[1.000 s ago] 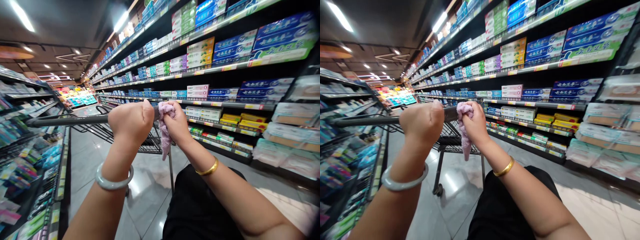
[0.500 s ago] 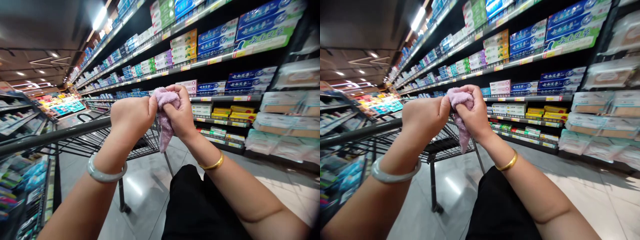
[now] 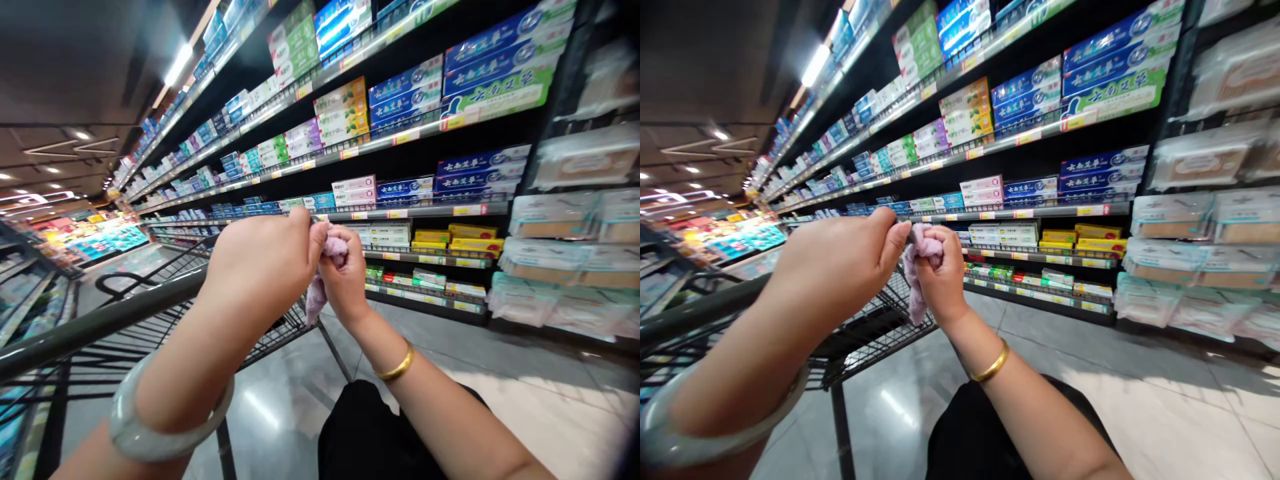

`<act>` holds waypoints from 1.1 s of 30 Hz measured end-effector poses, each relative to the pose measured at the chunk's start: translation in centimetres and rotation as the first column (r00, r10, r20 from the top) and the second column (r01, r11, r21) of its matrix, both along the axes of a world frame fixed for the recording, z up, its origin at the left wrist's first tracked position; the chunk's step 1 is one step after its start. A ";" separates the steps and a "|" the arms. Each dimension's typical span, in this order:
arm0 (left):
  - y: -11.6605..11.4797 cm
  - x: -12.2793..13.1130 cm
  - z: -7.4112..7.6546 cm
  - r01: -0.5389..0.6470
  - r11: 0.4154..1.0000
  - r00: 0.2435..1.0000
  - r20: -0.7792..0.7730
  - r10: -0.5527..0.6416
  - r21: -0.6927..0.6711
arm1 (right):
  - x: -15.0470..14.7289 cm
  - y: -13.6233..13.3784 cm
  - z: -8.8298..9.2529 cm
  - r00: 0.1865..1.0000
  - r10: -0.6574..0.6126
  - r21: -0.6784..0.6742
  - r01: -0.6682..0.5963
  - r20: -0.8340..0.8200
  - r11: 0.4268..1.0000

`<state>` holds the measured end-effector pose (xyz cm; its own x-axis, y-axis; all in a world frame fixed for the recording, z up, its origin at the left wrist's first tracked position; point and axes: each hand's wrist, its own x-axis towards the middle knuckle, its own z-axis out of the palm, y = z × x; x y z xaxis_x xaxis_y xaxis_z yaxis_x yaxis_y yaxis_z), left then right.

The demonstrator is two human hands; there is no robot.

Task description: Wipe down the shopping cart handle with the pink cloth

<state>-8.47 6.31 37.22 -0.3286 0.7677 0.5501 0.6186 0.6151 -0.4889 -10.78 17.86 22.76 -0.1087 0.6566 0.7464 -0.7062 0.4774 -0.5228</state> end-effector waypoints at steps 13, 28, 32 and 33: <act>4.6 2.8 -0.4 0.042 0.998 0.999 0.007 -0.043 0.056 | 0.7 2.4 -3.3 0.958 -0.273 0.100 0.281 -0.087 0.955; 2.7 4.7 1.6 0.232 0.972 0.963 -0.150 -0.225 0.032 | 2.0 7.3 -5.5 0.858 -0.509 0.153 0.496 0.068 0.855; 0.6 3.3 1.1 0.179 0.983 0.940 -0.300 -0.164 0.025 | 3.3 6.6 -3.8 0.882 -0.470 0.152 0.468 -0.027 0.870; 0.5 3.1 0.8 0.162 0.987 0.942 -0.295 -0.159 -0.013 | 3.5 6.5 -3.4 0.891 -0.450 0.179 0.453 -0.057 0.874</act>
<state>-5.39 6.78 38.03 -0.0238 0.7899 0.6127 0.5393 0.5262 -0.6575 -7.29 24.33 19.32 0.1776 0.4842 0.8567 -0.3971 0.8318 -0.3878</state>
